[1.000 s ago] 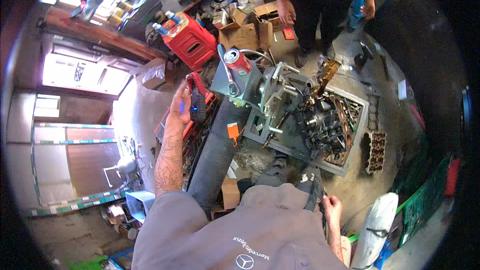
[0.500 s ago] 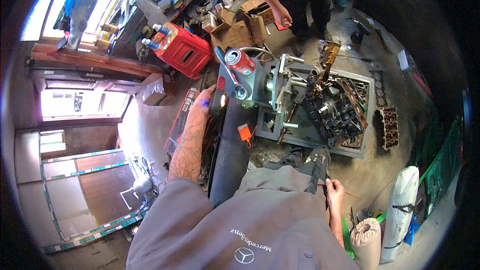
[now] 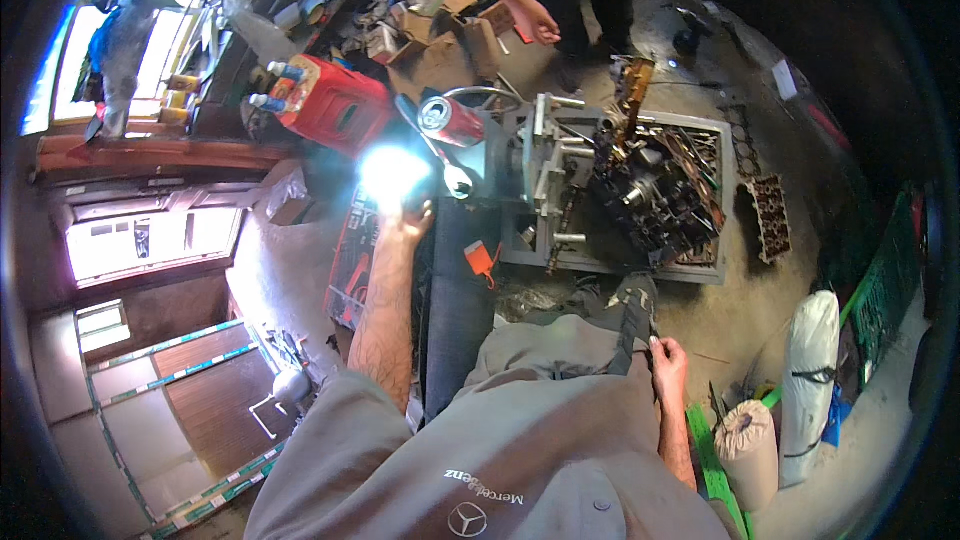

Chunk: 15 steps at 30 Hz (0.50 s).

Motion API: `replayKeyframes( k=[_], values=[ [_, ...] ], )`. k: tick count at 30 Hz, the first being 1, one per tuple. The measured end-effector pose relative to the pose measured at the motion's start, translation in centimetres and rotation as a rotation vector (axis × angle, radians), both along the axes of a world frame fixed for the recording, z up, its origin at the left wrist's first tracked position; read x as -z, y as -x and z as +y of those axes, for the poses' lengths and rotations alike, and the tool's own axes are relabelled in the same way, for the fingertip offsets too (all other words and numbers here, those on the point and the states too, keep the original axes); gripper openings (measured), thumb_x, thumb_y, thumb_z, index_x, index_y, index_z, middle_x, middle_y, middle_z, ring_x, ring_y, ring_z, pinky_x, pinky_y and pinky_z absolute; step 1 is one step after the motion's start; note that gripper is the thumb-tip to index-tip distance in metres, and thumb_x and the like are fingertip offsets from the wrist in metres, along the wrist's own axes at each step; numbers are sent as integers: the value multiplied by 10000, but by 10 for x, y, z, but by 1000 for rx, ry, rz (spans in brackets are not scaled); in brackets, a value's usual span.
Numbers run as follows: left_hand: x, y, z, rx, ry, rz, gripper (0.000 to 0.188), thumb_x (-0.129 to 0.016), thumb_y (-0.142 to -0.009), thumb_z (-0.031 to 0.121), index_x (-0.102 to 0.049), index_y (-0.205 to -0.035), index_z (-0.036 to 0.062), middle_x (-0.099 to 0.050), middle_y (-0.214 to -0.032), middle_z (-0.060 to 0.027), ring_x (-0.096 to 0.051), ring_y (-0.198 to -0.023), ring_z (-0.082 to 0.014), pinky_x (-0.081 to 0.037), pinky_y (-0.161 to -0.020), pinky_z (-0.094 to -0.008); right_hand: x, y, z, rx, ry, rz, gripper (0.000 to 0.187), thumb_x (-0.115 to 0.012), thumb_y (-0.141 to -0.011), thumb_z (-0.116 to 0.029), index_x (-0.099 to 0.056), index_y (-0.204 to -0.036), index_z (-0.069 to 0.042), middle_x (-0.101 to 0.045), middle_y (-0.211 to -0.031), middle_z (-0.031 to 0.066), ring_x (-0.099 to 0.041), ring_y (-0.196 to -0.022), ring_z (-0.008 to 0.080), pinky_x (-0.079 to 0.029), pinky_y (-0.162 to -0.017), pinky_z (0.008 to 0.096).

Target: The person assembles an engine block on a workbench, handling various components including a cylinder head and gasket. They use a torque wrench to tighten bolts and manipulate engine parts with their hands.

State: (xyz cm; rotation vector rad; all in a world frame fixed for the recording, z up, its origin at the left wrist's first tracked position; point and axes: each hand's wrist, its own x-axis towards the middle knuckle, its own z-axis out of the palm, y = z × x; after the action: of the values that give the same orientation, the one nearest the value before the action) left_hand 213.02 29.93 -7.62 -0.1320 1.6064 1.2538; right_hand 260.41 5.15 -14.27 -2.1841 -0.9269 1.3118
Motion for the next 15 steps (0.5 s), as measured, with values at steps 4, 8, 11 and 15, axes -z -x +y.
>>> replayKeyframes(
  k=[4,8,11,15],
  values=[
    [38,24,-16,317,-338,737,176,-616,-845,175,-551,-950,49,-591,-861,-75,-552,-750,-181,-437,-620,-306,0,-3,1,-17,-59,-6,259,-615,-866,-227,-583,-757,6,-499,-605,-5,-434,-588,82,-375,-532,268],
    [72,23,-17,424,-612,1256,141,-618,-834,86,-567,-950,24,-604,-843,-71,-563,-730,-176,-438,-624,-298,-5,-4,4,-88,-64,-64,259,-621,-861,-240,-595,-777,4,-521,-608,49,-459,-592,120,-395,-560,299],
    [36,-16,3,380,-412,1381,193,-634,-819,73,-594,-995,4,-639,-858,-87,-595,-746,-199,-471,-695,-318,-8,-10,8,-78,6,-21,266,-629,-851,-255,-609,-837,10,-571,-643,141,-507,-610,183,-434,-614,336],
    [22,-28,5,274,-398,1353,413,-663,-827,245,-522,-1103,-28,-598,-994,-147,-573,-866,-214,-465,-787,-344,-9,-12,13,-96,15,-14,271,-629,-851,-261,-610,-838,9,-574,-646,135,-509,-613,174,-433,-608,331]
  ],
)
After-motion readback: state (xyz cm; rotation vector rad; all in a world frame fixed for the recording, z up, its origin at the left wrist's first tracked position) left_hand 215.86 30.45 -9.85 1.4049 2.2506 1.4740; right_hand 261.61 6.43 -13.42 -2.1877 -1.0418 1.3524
